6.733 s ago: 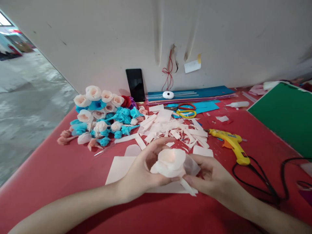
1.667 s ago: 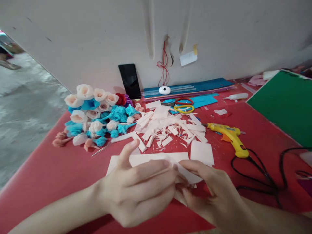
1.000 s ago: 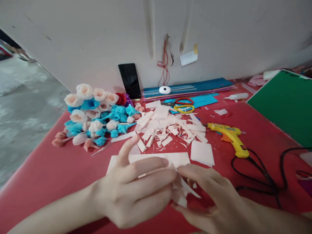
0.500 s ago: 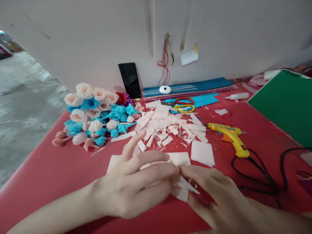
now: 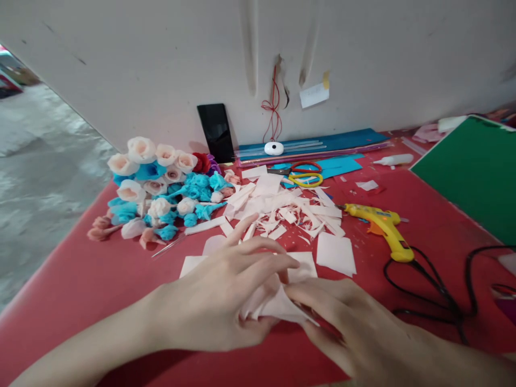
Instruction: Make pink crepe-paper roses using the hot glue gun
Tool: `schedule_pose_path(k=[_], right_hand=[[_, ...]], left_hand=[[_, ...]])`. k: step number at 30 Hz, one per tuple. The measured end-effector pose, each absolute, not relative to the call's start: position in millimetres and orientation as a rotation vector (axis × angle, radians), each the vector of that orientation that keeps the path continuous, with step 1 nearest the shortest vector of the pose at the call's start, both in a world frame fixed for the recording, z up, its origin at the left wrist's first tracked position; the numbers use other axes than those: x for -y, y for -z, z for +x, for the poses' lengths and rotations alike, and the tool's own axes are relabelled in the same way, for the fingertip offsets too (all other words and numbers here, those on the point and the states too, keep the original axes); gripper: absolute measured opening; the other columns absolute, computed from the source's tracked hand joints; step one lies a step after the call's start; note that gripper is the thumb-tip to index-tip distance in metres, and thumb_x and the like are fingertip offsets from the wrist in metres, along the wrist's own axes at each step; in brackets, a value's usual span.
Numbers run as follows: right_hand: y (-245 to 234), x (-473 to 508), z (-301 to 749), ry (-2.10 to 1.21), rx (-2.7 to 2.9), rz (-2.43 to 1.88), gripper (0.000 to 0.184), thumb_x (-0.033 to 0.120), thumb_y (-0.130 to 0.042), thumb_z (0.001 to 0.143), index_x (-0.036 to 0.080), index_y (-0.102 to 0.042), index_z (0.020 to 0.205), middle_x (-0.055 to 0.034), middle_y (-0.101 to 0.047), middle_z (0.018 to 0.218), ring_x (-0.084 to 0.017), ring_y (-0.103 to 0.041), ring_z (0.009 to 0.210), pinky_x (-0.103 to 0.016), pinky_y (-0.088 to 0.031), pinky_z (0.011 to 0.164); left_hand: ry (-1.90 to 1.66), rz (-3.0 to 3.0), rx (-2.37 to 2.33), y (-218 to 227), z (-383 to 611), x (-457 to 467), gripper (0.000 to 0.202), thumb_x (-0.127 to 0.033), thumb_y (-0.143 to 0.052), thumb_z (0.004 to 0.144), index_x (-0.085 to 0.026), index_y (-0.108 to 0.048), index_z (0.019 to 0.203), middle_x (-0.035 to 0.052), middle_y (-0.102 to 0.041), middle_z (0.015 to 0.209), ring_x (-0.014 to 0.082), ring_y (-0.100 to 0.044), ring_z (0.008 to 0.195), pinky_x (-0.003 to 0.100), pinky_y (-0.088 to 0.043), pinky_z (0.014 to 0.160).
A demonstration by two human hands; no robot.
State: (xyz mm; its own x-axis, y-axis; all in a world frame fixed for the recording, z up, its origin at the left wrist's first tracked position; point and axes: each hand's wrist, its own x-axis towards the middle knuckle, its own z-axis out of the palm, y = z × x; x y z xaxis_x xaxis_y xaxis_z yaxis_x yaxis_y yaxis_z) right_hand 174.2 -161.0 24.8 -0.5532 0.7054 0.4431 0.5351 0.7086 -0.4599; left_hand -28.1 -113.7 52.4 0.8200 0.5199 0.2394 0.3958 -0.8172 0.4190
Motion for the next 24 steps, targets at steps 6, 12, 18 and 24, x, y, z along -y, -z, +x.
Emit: schedule_pose_path(k=[6, 12, 18, 24], right_hand=[[-26.4, 157.6, 177.4, -0.348, 2.371, -0.868, 0.025, 0.010, -0.039, 0.082, 0.015, -0.043, 0.106, -0.0035, -0.065, 0.089, -0.012, -0.062, 0.077, -0.019, -0.050, 0.068], [-28.3, 159.0, 179.1, -0.467, 2.370, -0.899, 0.022, 0.011, -0.037, 0.082, 0.019, -0.045, 0.101, -0.0005, -0.066, 0.081, -0.010, -0.062, 0.065, -0.017, -0.049, 0.053], [-36.2, 156.9, 183.9, -0.477, 2.246, -0.980, 0.033, 0.023, -0.060, 0.074, 0.020, -0.049, 0.105, -0.0010, -0.064, 0.096, -0.012, -0.061, 0.085, -0.019, -0.050, 0.074], [-44.0, 146.7, 182.2, -0.983, 2.140, -1.084, 0.013, 0.011, -0.047, 0.078, 0.020, -0.055, 0.085, 0.0030, -0.062, 0.080, -0.007, -0.057, 0.070, -0.015, -0.046, 0.064]], left_hand=[[-0.517, 2.613, -0.702, -52.4, -27.8, 115.4, 0.028, -0.013, -0.054, 0.070, -0.017, -0.050, 0.097, 0.0021, -0.064, 0.090, 0.0141, -0.056, 0.093, 0.049, -0.017, 0.107], [-0.626, 2.569, -0.690, -52.6, -29.3, 114.3, 0.027, -0.010, -0.055, 0.070, -0.018, -0.050, 0.096, 0.0018, -0.061, 0.088, 0.0136, -0.054, 0.096, 0.029, -0.045, 0.087], [-0.610, 2.498, -0.703, -52.5, -32.1, 116.7, 0.024, -0.009, -0.056, 0.068, -0.019, -0.050, 0.089, -0.0001, -0.060, 0.085, 0.0128, -0.054, 0.093, 0.032, -0.043, 0.089], [-0.614, 2.534, -0.653, -55.9, -32.3, 114.6, 0.024, -0.009, -0.056, 0.069, -0.018, -0.049, 0.090, -0.0003, -0.059, 0.082, 0.0123, -0.055, 0.089, 0.033, -0.042, 0.092]])
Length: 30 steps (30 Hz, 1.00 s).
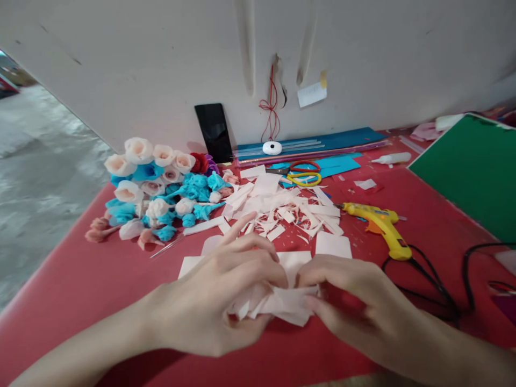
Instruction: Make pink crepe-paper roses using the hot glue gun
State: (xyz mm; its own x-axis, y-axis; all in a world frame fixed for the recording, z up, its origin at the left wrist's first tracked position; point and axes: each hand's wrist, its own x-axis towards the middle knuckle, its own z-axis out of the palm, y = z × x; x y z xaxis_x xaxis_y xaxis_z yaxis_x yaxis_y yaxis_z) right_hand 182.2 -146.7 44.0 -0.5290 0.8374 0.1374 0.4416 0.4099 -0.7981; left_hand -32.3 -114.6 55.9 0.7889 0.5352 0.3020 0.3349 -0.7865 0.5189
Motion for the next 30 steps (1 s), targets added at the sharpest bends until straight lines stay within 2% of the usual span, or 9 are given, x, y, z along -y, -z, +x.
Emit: schedule_pose_path(k=[3, 7, 11, 15, 18, 20, 26, 30], right_hand=[[-39.5, 145.2, 181.0, -1.117, 2.110, -1.158, 0.013, 0.013, -0.044, 0.081, 0.020, -0.055, 0.079, 0.0037, -0.060, 0.073, -0.007, -0.056, 0.065, -0.016, -0.045, 0.059], [-35.1, 145.9, 180.0, -1.050, 2.060, -1.166, 0.009, 0.017, -0.048, 0.081, 0.020, -0.056, 0.078, 0.0036, -0.062, 0.072, -0.008, -0.057, 0.063, -0.015, -0.043, 0.052], [-38.7, 146.1, 180.0, -0.983, 2.077, -1.172, 0.010, 0.018, -0.048, 0.082, 0.021, -0.057, 0.079, 0.0034, -0.063, 0.073, -0.008, -0.058, 0.061, -0.014, -0.044, 0.049], [-44.2, 148.6, 183.1, -0.825, 2.096, -1.133, 0.011, 0.015, -0.051, 0.076, 0.022, -0.057, 0.081, 0.0040, -0.063, 0.070, -0.008, -0.058, 0.059, -0.015, -0.047, 0.052], [-44.4, 152.0, 184.6, -0.750, 2.131, -1.079, 0.023, 0.009, -0.055, 0.066, 0.024, -0.059, 0.083, 0.0048, -0.064, 0.076, -0.009, -0.059, 0.063, -0.014, -0.048, 0.055], [-42.2, 153.1, 183.2, -0.809, 2.144, -1.085, 0.030, 0.005, -0.055, 0.064, 0.026, -0.059, 0.085, 0.0059, -0.065, 0.076, -0.008, -0.060, 0.064, -0.013, -0.048, 0.055], [-36.8, 150.5, 174.7, -1.200, 2.064, -1.131, 0.022, 0.005, -0.046, 0.073, 0.021, -0.061, 0.077, 0.0051, -0.063, 0.067, -0.006, -0.057, 0.058, -0.011, -0.044, 0.050], [-39.9, 150.5, 174.8, -1.375, 2.016, -1.143, 0.022, 0.006, -0.043, 0.075, 0.019, -0.060, 0.077, 0.0054, -0.061, 0.065, -0.006, -0.056, 0.057, -0.012, -0.043, 0.050]], left_hand=[[-0.659, 2.605, -0.529, -55.7, -30.4, 112.5, 0.028, -0.006, -0.053, 0.070, -0.020, -0.052, 0.093, -0.0028, -0.060, 0.076, 0.0122, -0.055, 0.087, 0.036, -0.039, 0.096], [-0.689, 2.721, -0.485, -53.7, -31.0, 113.4, 0.032, -0.005, -0.050, 0.071, -0.024, -0.058, 0.096, -0.0027, -0.059, 0.072, 0.0138, -0.055, 0.088, 0.041, -0.038, 0.097], [-0.741, 2.815, -0.497, -51.4, -33.8, 115.4, 0.021, -0.010, -0.053, 0.072, -0.023, -0.062, 0.086, -0.0037, -0.060, 0.072, 0.0147, -0.055, 0.087, 0.053, -0.016, 0.107], [-0.796, 2.863, -0.518, -50.6, -35.1, 115.6, 0.021, -0.009, -0.050, 0.074, -0.025, -0.062, 0.082, -0.0050, -0.063, 0.073, 0.0139, -0.055, 0.086, 0.053, -0.011, 0.109], [-0.859, 2.881, -0.517, -49.7, -34.5, 116.0, 0.021, -0.011, -0.050, 0.076, -0.025, -0.062, 0.085, -0.0059, -0.063, 0.073, 0.0129, -0.055, 0.087, 0.051, -0.010, 0.110], [-0.901, 2.879, -0.511, -48.3, -33.1, 116.7, 0.019, -0.013, -0.050, 0.078, -0.025, -0.062, 0.085, -0.0059, -0.063, 0.073, 0.0124, -0.056, 0.086, 0.051, -0.011, 0.110], [-0.913, 2.840, -0.580, -42.8, -30.3, 118.7, 0.019, -0.010, -0.057, 0.075, -0.026, -0.059, 0.066, -0.0099, -0.061, 0.069, 0.0087, -0.054, 0.083, 0.048, -0.006, 0.111], [-0.871, 2.843, -0.591, -43.3, -31.2, 119.4, 0.022, -0.008, -0.054, 0.076, -0.026, -0.061, 0.067, -0.0097, -0.063, 0.068, 0.0096, -0.053, 0.086, 0.049, -0.006, 0.111]])
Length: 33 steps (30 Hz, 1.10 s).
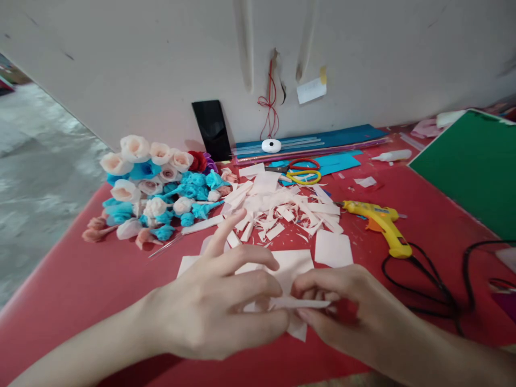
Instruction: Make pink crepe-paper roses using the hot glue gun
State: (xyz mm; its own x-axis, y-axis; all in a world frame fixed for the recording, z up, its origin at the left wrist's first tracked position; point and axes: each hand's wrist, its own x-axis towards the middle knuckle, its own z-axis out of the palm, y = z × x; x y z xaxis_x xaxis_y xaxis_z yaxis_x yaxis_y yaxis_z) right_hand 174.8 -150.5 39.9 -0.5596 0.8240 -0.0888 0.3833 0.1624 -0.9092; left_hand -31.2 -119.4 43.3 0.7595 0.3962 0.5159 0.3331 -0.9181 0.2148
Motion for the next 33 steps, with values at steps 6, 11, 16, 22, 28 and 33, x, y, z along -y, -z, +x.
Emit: schedule_pose_path(k=[6, 11, 16, 22, 28, 33], right_hand=[[-37.5, 154.4, 174.9, -1.212, 2.025, -1.094, 0.023, 0.006, -0.045, 0.075, 0.022, -0.061, 0.079, 0.0058, -0.062, 0.064, -0.006, -0.055, 0.054, -0.012, -0.044, 0.049], [-33.7, 157.3, 172.3, -1.417, 1.909, -1.109, 0.020, 0.008, -0.046, 0.075, 0.021, -0.060, 0.081, 0.0044, -0.059, 0.064, -0.005, -0.051, 0.052, -0.011, -0.040, 0.045], [-35.1, 154.3, 170.2, -1.695, 1.718, -1.194, 0.009, 0.014, -0.051, 0.076, 0.017, -0.059, 0.079, 0.0042, -0.051, 0.062, -0.002, -0.034, 0.045, -0.010, -0.031, 0.041], [-30.1, 154.6, 170.0, -1.761, 1.612, -1.204, 0.008, 0.022, -0.053, 0.079, 0.018, -0.058, 0.083, 0.0045, -0.048, 0.061, -0.002, -0.029, 0.044, -0.013, -0.026, 0.040], [-24.5, 157.0, 170.6, -1.744, 1.606, -1.148, 0.010, 0.026, -0.052, 0.080, 0.020, -0.058, 0.085, 0.0046, -0.050, 0.062, -0.003, -0.029, 0.043, -0.014, -0.027, 0.040], [-24.8, 156.6, 172.2, -1.785, 1.611, -1.094, 0.010, 0.022, -0.049, 0.082, 0.021, -0.059, 0.085, 0.0030, -0.059, 0.071, -0.003, -0.042, 0.048, -0.012, -0.033, 0.044]], left_hand=[[-0.955, 2.835, -0.578, -46.7, -28.0, 118.4, 0.022, -0.017, -0.050, 0.082, -0.025, -0.062, 0.065, -0.0090, -0.065, 0.067, 0.0105, -0.056, 0.080, 0.050, -0.008, 0.111], [-0.941, 2.863, -0.517, -45.7, -29.6, 117.8, 0.026, -0.012, -0.049, 0.081, -0.027, -0.063, 0.065, -0.0104, -0.065, 0.066, 0.0096, -0.056, 0.080, 0.050, -0.003, 0.112], [-1.019, 2.852, -0.473, -41.9, -31.6, 118.5, 0.022, -0.016, -0.051, 0.081, -0.027, -0.065, 0.067, -0.0107, -0.066, 0.067, 0.0089, -0.056, 0.082, 0.049, -0.001, 0.112], [-1.070, 2.861, -0.449, -39.1, -29.4, 117.4, 0.020, -0.016, -0.055, 0.078, -0.027, -0.066, 0.066, -0.0103, -0.067, 0.070, 0.0097, -0.055, 0.083, 0.050, -0.010, 0.112], [-1.134, 2.862, -0.433, -38.7, -29.4, 118.6, 0.023, -0.016, -0.053, 0.079, -0.026, -0.066, 0.062, -0.0094, -0.067, 0.072, 0.0107, -0.055, 0.084, 0.051, -0.016, 0.111], [-1.140, 2.850, -0.436, -37.3, -28.0, 119.8, 0.022, -0.014, -0.055, 0.077, -0.026, -0.066, 0.062, -0.0098, -0.067, 0.070, 0.0101, -0.055, 0.083, 0.049, -0.019, 0.111]])
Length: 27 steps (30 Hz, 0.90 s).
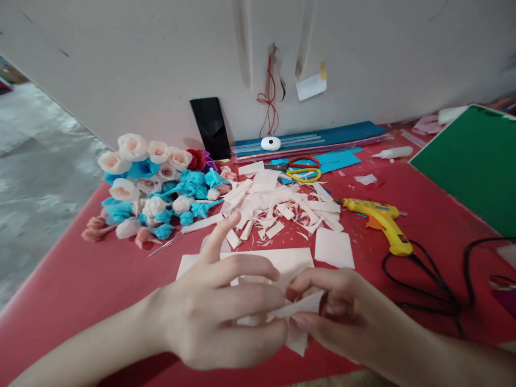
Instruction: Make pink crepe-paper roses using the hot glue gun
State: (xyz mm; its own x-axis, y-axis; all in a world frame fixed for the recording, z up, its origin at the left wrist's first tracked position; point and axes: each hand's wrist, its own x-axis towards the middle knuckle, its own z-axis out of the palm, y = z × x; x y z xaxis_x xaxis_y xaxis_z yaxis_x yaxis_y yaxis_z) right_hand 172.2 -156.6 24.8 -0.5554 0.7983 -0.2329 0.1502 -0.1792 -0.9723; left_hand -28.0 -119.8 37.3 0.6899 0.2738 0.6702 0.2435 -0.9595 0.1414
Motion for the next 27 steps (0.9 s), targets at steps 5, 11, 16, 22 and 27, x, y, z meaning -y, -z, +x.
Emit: schedule_pose_path(k=[5, 11, 16, 22, 27], right_hand=[[-24.3, 160.6, 172.3, -1.708, 1.668, -1.110, 0.011, 0.026, -0.048, 0.083, 0.024, -0.058, 0.089, 0.0022, -0.061, 0.074, -0.006, -0.055, 0.061, -0.013, -0.040, 0.052], [-27.8, 161.4, 174.3, -1.524, 1.758, -1.133, 0.009, 0.022, -0.053, 0.079, 0.021, -0.058, 0.087, -0.0009, -0.062, 0.079, -0.011, -0.058, 0.067, -0.016, -0.046, 0.054], [-29.9, 159.3, 176.4, -1.405, 1.747, -1.131, 0.008, 0.025, -0.054, 0.080, 0.021, -0.058, 0.085, -0.0009, -0.063, 0.083, -0.011, -0.058, 0.076, -0.019, -0.047, 0.063], [-33.7, 157.0, 173.6, -1.416, 1.762, -1.151, 0.016, 0.029, -0.049, 0.083, 0.018, -0.057, 0.073, 0.0012, -0.057, 0.064, -0.008, -0.051, 0.059, -0.017, -0.042, 0.054], [-33.6, 154.8, 174.0, -1.434, 1.783, -1.172, 0.013, 0.028, -0.051, 0.081, 0.018, -0.058, 0.076, 0.0006, -0.058, 0.066, -0.009, -0.051, 0.060, -0.016, -0.042, 0.053]], left_hand=[[-1.144, 2.850, -0.434, -36.9, -28.3, 119.2, 0.022, -0.014, -0.055, 0.077, -0.025, -0.065, 0.062, -0.0099, -0.067, 0.075, 0.0102, -0.055, 0.083, 0.050, -0.020, 0.110], [-1.136, 2.881, -0.366, -40.0, -31.5, 118.7, 0.018, -0.016, -0.057, 0.075, -0.026, -0.065, 0.060, -0.0116, -0.068, 0.072, 0.0095, -0.056, 0.082, 0.053, -0.007, 0.112], [-1.099, 2.885, -0.436, -43.6, -29.8, 124.0, 0.021, -0.012, -0.060, 0.071, -0.024, -0.061, 0.053, -0.0120, -0.068, 0.070, 0.0083, -0.057, 0.083, 0.051, -0.009, 0.112], [-1.125, 2.874, -0.389, -41.5, -31.3, 126.0, 0.018, -0.012, -0.060, 0.070, -0.025, -0.064, 0.059, -0.0120, -0.068, 0.073, 0.0067, -0.057, 0.083, 0.044, -0.013, 0.113], [-1.228, 2.937, -0.259, -40.0, -31.1, 122.2, 0.023, -0.016, -0.053, 0.078, -0.025, -0.064, 0.060, -0.0116, -0.068, 0.071, 0.0065, -0.058, 0.080, 0.045, -0.012, 0.113]])
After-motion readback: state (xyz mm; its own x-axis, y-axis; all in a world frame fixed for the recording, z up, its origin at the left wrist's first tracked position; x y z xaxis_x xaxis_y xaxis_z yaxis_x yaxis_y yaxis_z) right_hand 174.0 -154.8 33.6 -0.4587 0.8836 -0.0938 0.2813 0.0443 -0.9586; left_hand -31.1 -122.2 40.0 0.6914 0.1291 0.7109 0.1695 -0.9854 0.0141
